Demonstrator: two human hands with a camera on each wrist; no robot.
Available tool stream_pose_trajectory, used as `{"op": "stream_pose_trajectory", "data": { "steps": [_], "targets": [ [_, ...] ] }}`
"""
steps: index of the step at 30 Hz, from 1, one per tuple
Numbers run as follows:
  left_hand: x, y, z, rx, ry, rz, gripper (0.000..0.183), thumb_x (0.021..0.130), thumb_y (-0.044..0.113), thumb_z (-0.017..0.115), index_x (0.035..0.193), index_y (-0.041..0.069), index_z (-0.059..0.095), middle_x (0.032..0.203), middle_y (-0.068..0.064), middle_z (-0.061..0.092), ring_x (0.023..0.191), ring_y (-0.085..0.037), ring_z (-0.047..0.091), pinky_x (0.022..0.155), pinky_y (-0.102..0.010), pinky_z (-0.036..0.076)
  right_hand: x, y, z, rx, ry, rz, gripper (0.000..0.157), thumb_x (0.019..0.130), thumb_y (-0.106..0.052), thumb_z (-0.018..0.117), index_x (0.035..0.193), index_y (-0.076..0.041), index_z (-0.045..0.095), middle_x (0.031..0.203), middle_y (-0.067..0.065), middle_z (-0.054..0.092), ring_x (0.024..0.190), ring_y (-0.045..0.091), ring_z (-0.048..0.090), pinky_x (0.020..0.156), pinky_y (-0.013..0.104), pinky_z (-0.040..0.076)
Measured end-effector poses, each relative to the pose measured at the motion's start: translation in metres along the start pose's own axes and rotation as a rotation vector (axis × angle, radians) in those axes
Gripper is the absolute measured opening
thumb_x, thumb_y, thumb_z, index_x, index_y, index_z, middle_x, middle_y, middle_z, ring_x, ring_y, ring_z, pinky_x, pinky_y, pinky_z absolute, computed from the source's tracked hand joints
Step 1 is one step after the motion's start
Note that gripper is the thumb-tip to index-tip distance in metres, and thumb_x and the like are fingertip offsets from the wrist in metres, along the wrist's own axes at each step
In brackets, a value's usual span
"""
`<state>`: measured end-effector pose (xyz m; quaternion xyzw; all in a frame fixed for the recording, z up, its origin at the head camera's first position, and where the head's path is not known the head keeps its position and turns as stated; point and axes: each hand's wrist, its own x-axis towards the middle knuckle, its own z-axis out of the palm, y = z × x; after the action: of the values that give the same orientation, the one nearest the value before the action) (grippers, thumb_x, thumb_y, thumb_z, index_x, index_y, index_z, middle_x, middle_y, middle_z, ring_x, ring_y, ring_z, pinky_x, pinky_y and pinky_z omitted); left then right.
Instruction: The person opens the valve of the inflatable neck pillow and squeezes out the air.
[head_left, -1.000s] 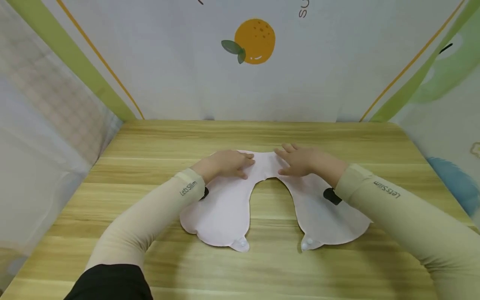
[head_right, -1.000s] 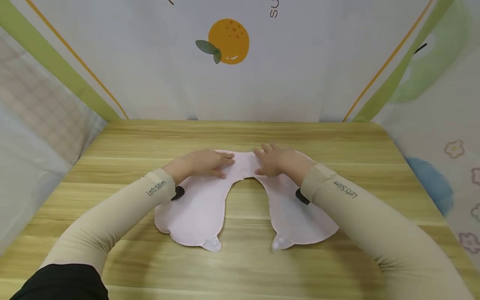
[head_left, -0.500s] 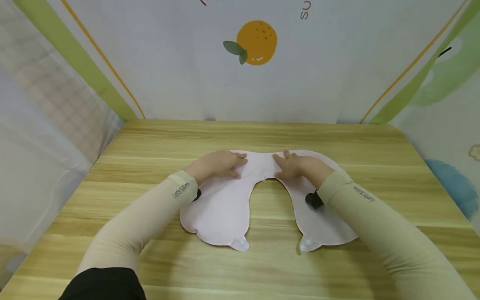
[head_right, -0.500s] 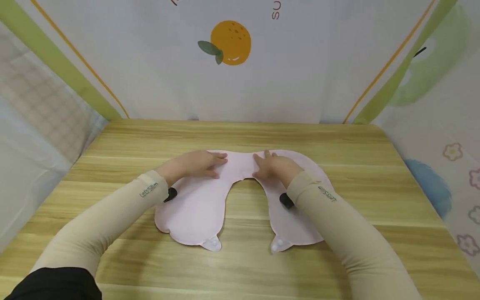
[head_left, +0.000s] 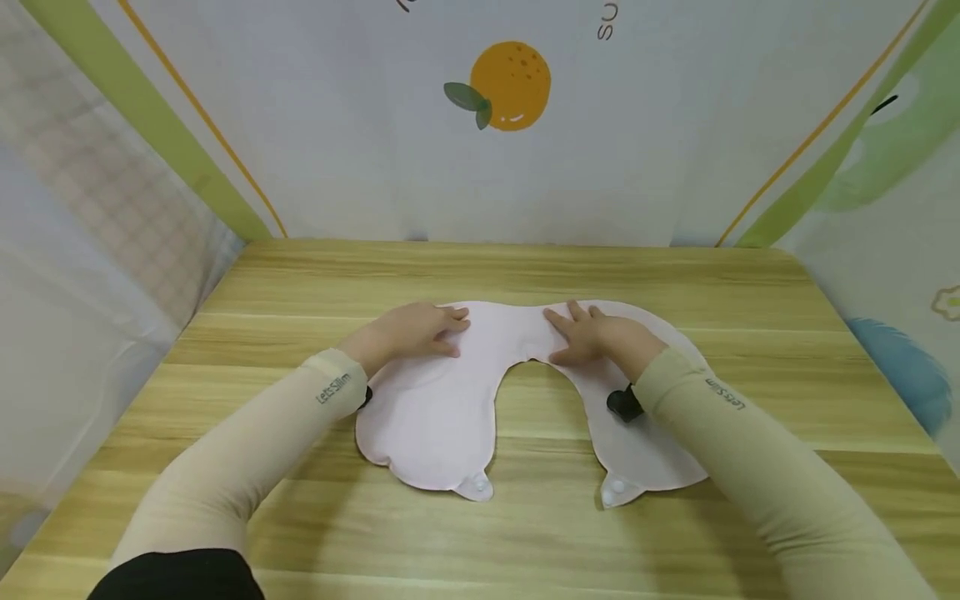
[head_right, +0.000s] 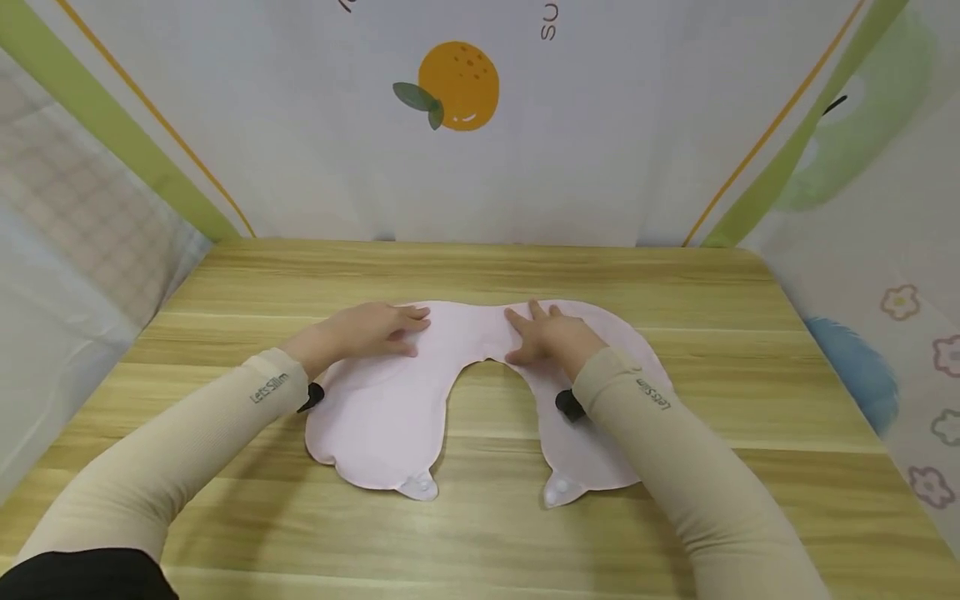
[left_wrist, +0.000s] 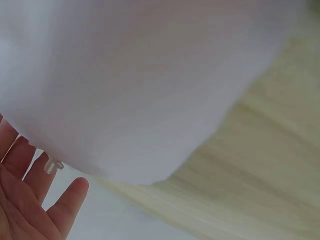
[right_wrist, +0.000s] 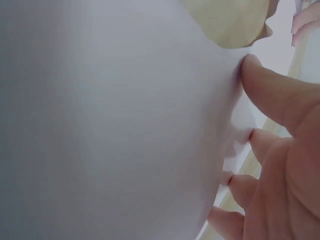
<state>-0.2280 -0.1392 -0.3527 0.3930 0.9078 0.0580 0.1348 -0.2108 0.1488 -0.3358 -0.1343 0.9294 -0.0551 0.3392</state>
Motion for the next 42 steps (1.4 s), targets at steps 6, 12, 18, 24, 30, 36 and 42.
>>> {"op": "stream_pose_trajectory", "data": {
  "steps": [6,12,18,24,30,36,42],
  "targets": [
    [-0.005,-0.002,0.002,-0.039,0.022,-0.024,0.058,0.094,0.030,0.067,0.142,0.002,0.052,0.153,-0.014,0.044,0.143,-0.033,0.042,0.117,-0.047,0.036,0.000,0.002,0.000,-0.011,0.013,0.006,0.080,0.101,-0.045,0.050,0.161,-0.021,0.003,0.165,0.023,-0.010,0.148,0.056,-0.003,0.114,0.077,0.010],
    [-0.009,-0.006,0.003,-0.060,0.029,-0.040,0.057,0.094,0.030,0.067,0.142,0.002,0.053,0.153,-0.014,0.044,0.142,-0.034,0.043,0.117,-0.047,0.037,-0.002,0.001,-0.001,0.000,0.011,0.024,0.081,0.100,-0.046,0.051,0.161,-0.023,0.003,0.166,0.021,-0.010,0.149,0.055,-0.003,0.114,0.076,0.010],
    [-0.011,-0.008,0.000,-0.035,0.027,-0.024,0.055,0.094,0.029,0.068,0.140,0.001,0.054,0.152,-0.016,0.045,0.136,-0.036,0.049,0.113,-0.048,0.040,-0.003,0.001,-0.003,-0.006,0.019,0.025,0.080,0.100,-0.046,0.052,0.162,-0.023,0.006,0.166,0.021,-0.007,0.149,0.054,-0.003,0.114,0.077,0.010],
    [-0.006,-0.005,-0.005,-0.044,0.037,0.018,0.054,0.092,0.025,0.071,0.137,-0.003,0.057,0.146,-0.021,0.051,0.124,-0.036,0.060,0.108,-0.047,0.046,-0.002,-0.010,-0.008,-0.043,0.043,-0.086,0.073,0.103,-0.034,0.049,0.161,-0.017,0.010,0.165,0.025,0.001,0.147,0.059,0.003,0.115,0.074,0.013],
    [0.007,0.003,-0.006,-0.059,0.068,0.077,0.052,0.095,0.027,0.067,0.137,-0.002,0.057,0.143,-0.020,0.055,0.134,-0.035,0.053,0.114,-0.047,0.040,0.006,-0.028,-0.009,0.023,0.106,-0.175,0.069,0.103,-0.033,0.050,0.161,-0.019,0.015,0.166,0.022,0.002,0.149,0.055,0.004,0.119,0.068,0.013],
    [0.014,0.008,-0.004,-0.033,0.024,0.063,0.046,0.094,0.025,0.068,0.133,0.001,0.061,0.145,-0.019,0.054,0.133,-0.035,0.054,0.113,-0.046,0.042,0.014,-0.039,-0.003,0.093,0.073,-0.189,0.065,0.102,-0.029,0.050,0.160,-0.025,0.021,0.168,0.016,0.003,0.152,0.048,0.000,0.120,0.067,0.010],
    [0.012,0.000,0.000,-0.024,0.006,0.030,0.050,0.092,0.025,0.071,0.135,0.002,0.060,0.148,-0.018,0.051,0.134,-0.034,0.053,0.113,-0.046,0.042,0.020,-0.042,0.003,0.049,0.070,-0.151,0.062,0.104,-0.019,0.048,0.159,-0.030,0.023,0.168,0.013,0.003,0.153,0.046,0.000,0.120,0.066,0.013]
  ]
}}
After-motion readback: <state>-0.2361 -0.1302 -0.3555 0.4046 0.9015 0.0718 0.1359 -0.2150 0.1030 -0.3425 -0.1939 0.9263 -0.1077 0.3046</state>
